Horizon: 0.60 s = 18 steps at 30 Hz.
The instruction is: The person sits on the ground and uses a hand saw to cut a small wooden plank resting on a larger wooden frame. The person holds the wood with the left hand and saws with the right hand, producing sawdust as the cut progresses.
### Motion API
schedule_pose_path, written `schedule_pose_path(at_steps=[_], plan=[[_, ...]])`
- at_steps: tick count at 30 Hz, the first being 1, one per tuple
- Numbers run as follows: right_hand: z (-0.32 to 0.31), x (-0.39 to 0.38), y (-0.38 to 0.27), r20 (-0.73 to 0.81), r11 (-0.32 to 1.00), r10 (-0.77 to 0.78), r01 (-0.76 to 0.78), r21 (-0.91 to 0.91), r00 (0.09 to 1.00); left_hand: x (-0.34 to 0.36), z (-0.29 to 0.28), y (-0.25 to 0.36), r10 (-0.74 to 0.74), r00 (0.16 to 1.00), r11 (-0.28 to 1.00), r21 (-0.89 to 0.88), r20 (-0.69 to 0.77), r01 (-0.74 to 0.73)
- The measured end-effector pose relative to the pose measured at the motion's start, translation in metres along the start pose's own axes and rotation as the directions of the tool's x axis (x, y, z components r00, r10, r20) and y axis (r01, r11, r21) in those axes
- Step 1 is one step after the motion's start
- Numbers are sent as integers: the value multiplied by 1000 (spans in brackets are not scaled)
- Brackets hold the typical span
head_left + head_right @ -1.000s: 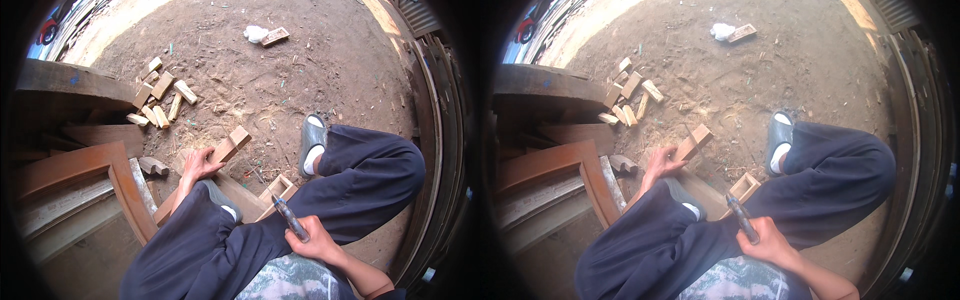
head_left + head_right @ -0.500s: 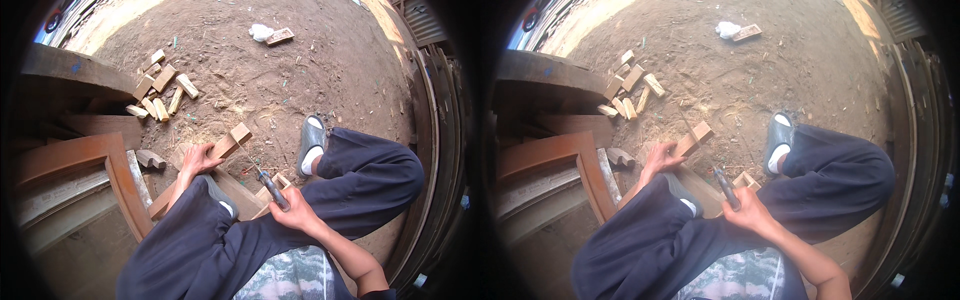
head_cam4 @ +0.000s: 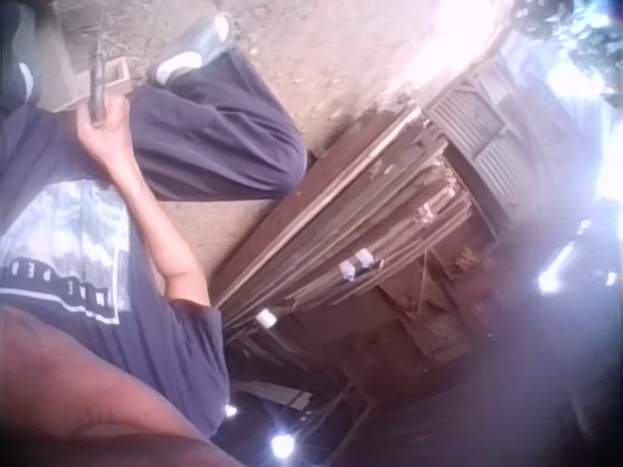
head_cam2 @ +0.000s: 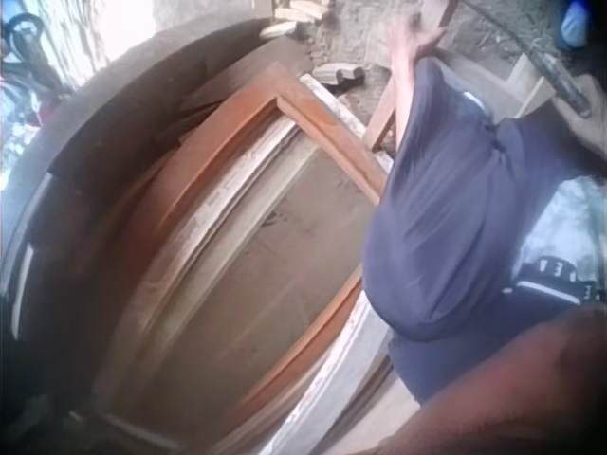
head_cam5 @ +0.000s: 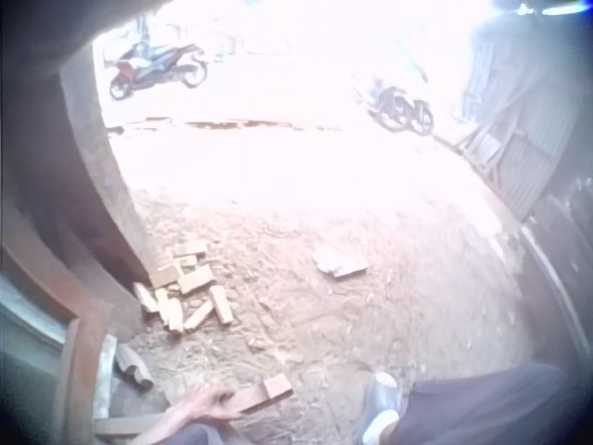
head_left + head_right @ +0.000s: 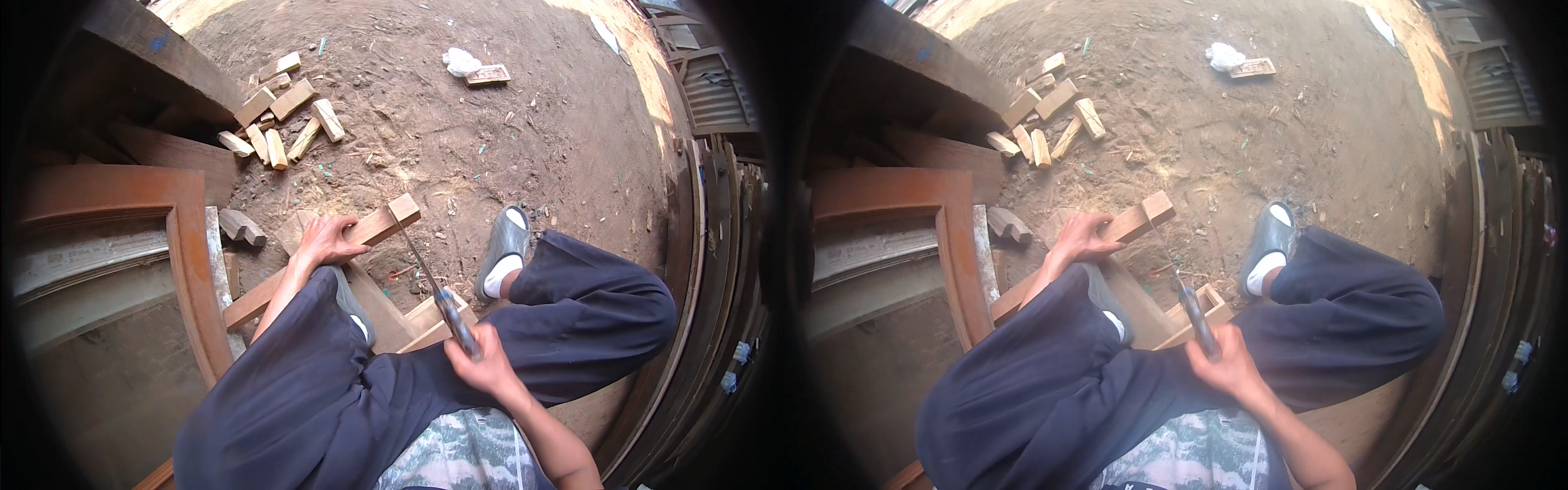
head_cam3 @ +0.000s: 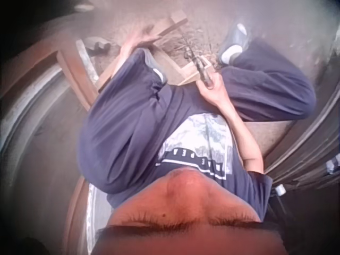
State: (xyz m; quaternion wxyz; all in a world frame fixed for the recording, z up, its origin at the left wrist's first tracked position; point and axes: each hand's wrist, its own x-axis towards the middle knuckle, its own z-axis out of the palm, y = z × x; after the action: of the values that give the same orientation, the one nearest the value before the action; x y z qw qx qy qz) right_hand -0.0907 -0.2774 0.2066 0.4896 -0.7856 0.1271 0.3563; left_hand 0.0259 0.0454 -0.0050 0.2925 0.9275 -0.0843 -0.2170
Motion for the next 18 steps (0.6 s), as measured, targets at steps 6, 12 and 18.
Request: schedule_pose_path(at_steps=[6,12,18], plan=[[-27,-88,-14,-9,996,75,-75,-44,997,-1,-6,3,-26,999,999,-38,28,27],[-83,-73,-56,57,997,-64,67,-44,996,0,-5,6,-53,998,998,-44,24,55],[-127,8,-153,104,854,-317,332,-401,943,-6,-9,-2,-3,996,999,-37,-90,-1]])
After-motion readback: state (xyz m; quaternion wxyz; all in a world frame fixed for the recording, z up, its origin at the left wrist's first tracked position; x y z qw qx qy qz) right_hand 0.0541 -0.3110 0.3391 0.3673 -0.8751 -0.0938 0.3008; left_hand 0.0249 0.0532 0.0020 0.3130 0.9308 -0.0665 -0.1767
